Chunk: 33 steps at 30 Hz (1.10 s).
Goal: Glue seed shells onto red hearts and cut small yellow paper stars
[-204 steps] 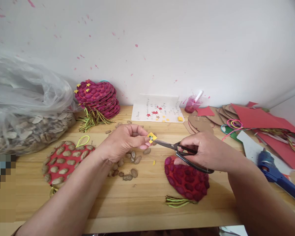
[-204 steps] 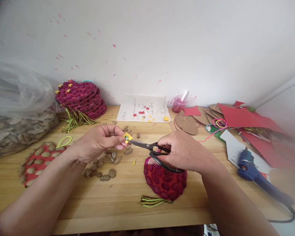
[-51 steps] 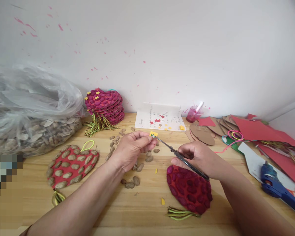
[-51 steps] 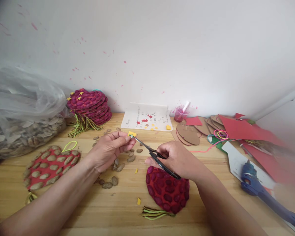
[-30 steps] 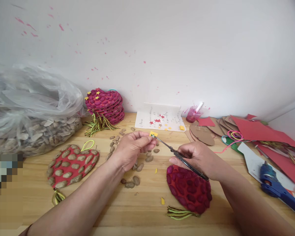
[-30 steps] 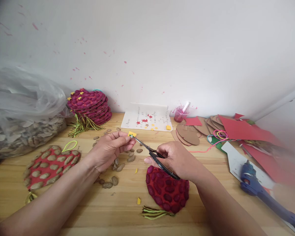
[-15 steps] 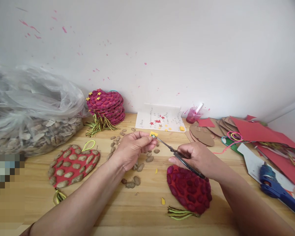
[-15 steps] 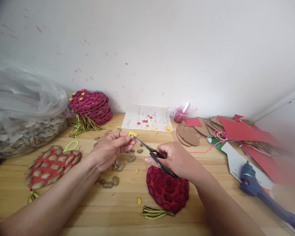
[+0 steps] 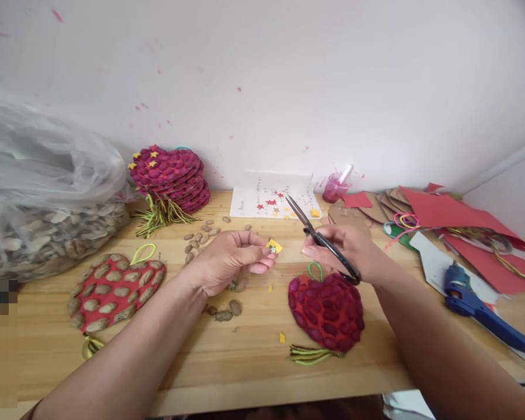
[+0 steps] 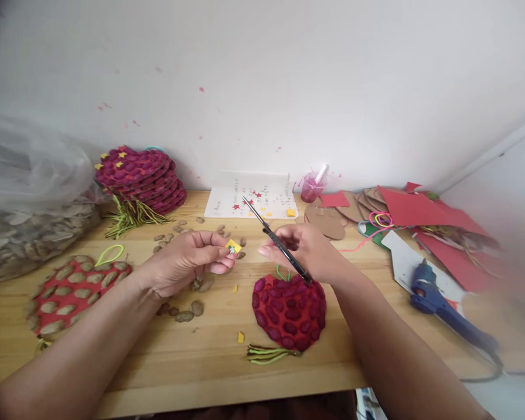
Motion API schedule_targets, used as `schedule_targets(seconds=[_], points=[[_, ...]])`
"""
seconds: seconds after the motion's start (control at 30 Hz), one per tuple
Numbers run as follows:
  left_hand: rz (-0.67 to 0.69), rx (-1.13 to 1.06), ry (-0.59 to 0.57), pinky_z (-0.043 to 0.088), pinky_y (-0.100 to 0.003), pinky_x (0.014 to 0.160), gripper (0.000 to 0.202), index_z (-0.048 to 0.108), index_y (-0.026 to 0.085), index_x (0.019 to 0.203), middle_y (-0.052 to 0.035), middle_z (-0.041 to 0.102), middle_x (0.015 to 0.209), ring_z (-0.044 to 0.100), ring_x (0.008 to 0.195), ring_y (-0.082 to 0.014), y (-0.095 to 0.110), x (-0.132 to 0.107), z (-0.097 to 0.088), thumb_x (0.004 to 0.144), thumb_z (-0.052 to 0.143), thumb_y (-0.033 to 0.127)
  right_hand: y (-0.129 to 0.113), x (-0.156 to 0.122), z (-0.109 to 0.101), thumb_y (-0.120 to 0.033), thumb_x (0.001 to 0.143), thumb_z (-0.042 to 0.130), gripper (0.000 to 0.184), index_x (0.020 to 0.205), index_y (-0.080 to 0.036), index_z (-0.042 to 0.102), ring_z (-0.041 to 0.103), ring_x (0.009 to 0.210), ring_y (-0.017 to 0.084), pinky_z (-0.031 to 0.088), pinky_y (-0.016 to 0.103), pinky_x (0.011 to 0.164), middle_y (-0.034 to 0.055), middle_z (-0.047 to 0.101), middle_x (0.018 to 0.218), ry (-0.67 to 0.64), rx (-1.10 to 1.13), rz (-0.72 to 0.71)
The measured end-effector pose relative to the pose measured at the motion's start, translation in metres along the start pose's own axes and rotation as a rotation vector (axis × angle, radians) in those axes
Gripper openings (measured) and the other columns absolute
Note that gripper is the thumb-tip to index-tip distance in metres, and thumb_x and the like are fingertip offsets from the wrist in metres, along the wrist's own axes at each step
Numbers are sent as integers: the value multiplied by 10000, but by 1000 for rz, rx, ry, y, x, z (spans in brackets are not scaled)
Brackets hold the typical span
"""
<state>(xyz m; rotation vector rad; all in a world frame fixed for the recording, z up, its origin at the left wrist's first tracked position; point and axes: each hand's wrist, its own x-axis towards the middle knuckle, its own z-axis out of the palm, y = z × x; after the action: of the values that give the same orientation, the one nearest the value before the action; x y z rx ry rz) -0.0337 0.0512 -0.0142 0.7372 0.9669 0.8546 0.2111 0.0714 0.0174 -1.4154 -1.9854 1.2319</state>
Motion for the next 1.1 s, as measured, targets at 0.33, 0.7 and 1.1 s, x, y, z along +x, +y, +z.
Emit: schedule_targets(seconds=[0.33, 0.7, 1.1], points=[[-46, 247, -133, 547, -211, 648, 184, 698, 132, 709, -67, 747, 739, 693, 674, -128, -4, -7, 12, 644, 844, 224, -7, -3, 21, -267, 742, 730, 173, 848, -139, 684, 449, 508, 83, 329, 211, 482, -50, 530, 585, -205, 224, -4], [5, 313, -149, 511, -197, 617, 122, 689, 145, 676, -57, 728, 718, 650, 647, -116, -8, -8, 14, 634, 803, 140, -5, -2, 29, -209, 727, 714, 131, 722, -140, 602, 390, 552, 74, 299, 206, 499, -62, 481, 605, -211, 129, -47], [87, -9, -79, 556, -233, 739, 270, 696, 139, 945, -69, 752, 915, 705, 801, -136, -19, -6, 19, 717, 824, 207, -4, 2, 38, -269, 742, 687, 135, 771, -189, 582, 468, 399, 85, 321, 187, 383, -66, 546, 466, 81, 408, 83]])
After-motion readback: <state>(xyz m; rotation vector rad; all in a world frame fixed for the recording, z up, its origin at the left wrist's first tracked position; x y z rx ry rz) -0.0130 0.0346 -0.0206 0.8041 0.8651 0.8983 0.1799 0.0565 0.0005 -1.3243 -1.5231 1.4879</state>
